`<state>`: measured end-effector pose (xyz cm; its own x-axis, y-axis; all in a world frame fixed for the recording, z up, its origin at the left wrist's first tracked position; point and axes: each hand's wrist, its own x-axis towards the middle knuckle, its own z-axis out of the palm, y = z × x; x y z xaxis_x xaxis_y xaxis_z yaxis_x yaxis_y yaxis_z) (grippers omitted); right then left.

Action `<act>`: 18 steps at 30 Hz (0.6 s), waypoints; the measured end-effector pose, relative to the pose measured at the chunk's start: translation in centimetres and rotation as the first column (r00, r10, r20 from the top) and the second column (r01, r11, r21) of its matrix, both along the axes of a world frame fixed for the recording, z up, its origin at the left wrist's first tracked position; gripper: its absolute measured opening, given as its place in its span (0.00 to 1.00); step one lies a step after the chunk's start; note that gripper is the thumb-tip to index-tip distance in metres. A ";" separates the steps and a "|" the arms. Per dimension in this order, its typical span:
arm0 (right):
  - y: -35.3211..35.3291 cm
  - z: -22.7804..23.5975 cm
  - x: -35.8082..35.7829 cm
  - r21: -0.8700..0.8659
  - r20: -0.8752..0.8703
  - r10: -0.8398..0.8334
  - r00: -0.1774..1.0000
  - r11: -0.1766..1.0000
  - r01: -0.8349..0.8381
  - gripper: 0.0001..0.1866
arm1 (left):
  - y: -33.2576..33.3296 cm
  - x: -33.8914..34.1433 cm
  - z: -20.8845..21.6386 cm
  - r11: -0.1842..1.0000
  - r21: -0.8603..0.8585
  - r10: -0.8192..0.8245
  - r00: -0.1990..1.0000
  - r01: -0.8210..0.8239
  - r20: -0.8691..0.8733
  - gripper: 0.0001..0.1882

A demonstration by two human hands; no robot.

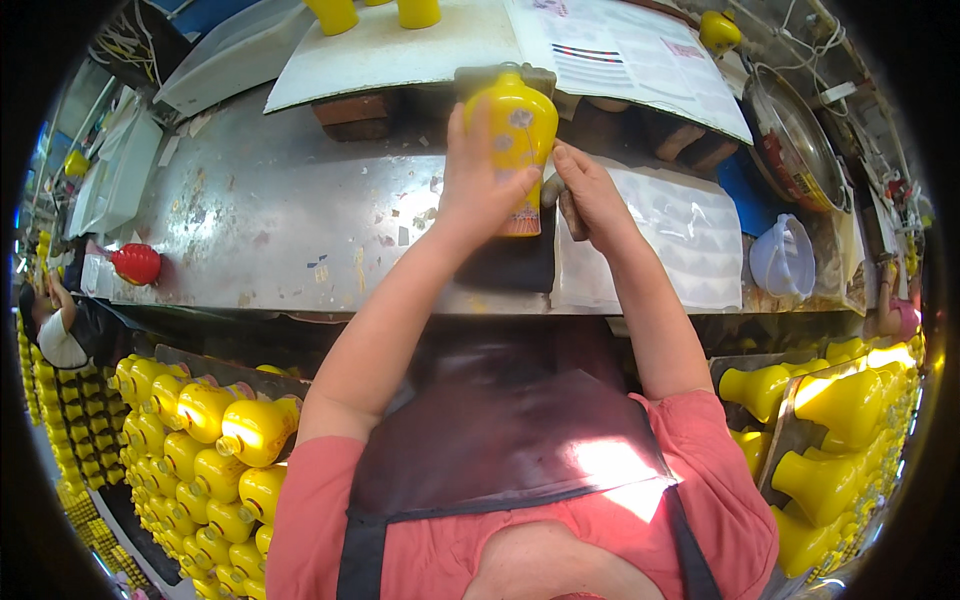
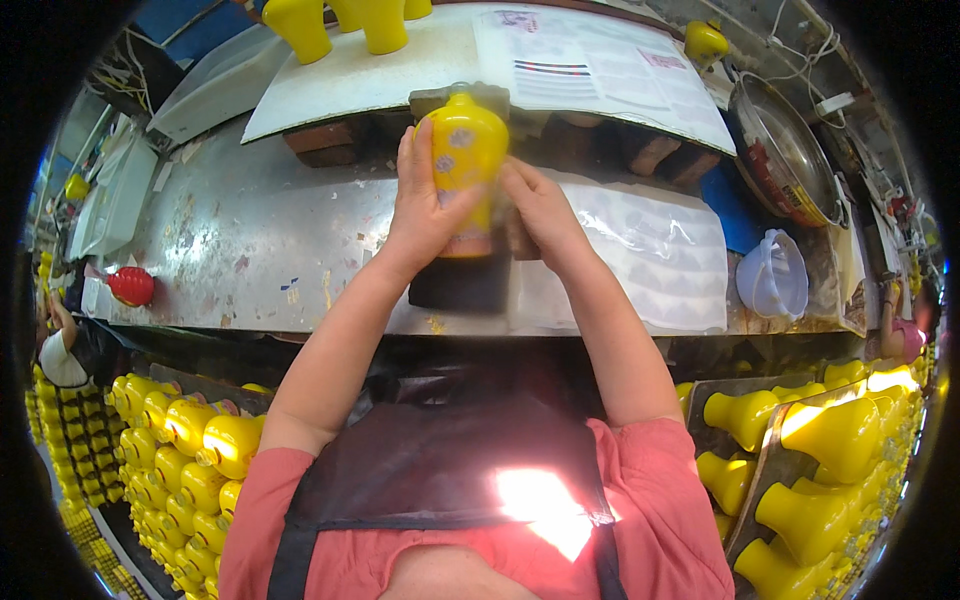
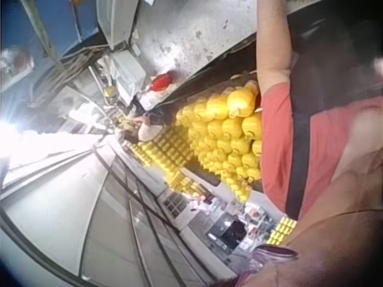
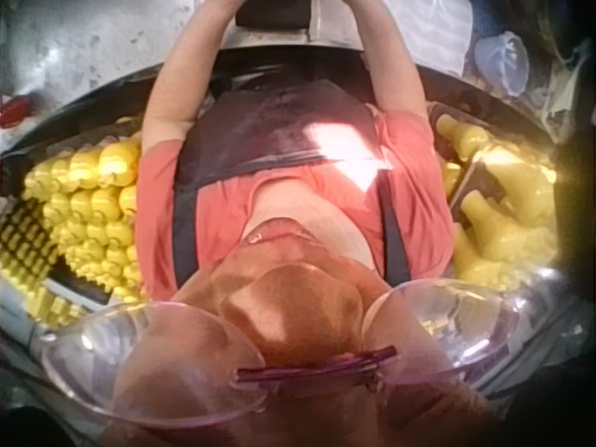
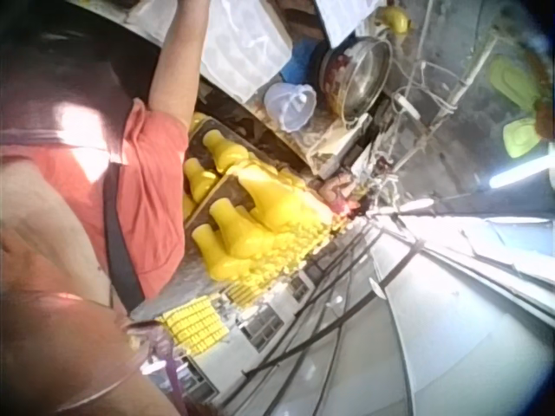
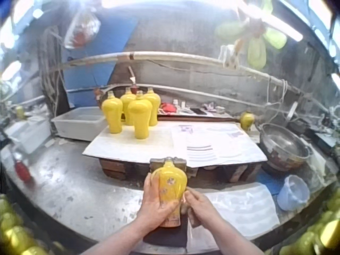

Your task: The person scrubs the exterior of a yellow ceramic vase with a small abrasive pad, then wipes the neck and rim with a cloth. They place the cleaned vase on a nearby tray and repeat the process with another vase.

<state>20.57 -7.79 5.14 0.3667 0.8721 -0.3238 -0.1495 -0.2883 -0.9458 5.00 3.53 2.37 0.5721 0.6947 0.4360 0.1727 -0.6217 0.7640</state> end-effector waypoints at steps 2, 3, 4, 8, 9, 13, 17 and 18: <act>0.5 -0.3 -0.3 0.044 0.243 -0.002 0.970 0.999 -0.009 0.27 | 0.0 0.0 -0.3 1.000 0.015 0.001 1.000 -0.001 -0.008 0.53; 0.8 -0.7 -0.5 0.083 0.318 -0.023 0.948 0.997 -0.004 0.29 | 0.0 -0.1 -0.4 0.999 0.032 0.003 1.000 -0.003 -0.006 0.53; 1.1 -1.1 -0.8 0.175 0.421 -0.064 0.905 0.985 -0.012 0.30 | 0.1 -0.1 -0.5 1.000 0.014 -0.001 1.000 0.002 -0.007 0.50; 1.2 -1.9 -1.2 0.222 0.186 -0.073 0.980 0.975 0.031 0.32 | 0.2 -0.1 -0.8 0.999 0.029 -0.046 0.996 0.044 0.077 0.40; 1.1 -1.8 -1.3 0.230 0.219 -0.087 0.972 0.972 0.036 0.34 | 0.2 -0.1 -0.9 0.997 0.047 -0.061 0.991 0.056 0.116 0.37; 1.0 -1.0 -1.9 0.046 0.643 -0.029 0.765 0.999 -0.001 0.40 | 0.3 -0.2 -1.3 0.993 0.071 -0.102 0.984 0.092 0.146 0.35; 1.0 -0.2 -2.2 0.056 0.392 -0.001 0.920 0.998 -0.023 0.39 | 0.4 -0.3 -1.7 0.983 0.171 -0.085 0.993 0.070 0.082 0.37; 1.0 -0.1 -2.1 0.119 0.361 -0.003 0.932 0.992 -0.043 0.39 | 0.3 -0.2 -1.7 0.977 0.203 -0.088 0.992 0.068 0.093 0.37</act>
<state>18.49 -6.83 5.00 0.4206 0.9050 -0.0635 0.2122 -0.1662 -0.9630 4.78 3.81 0.65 0.5672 0.5428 0.6194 0.0460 -0.7718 0.6342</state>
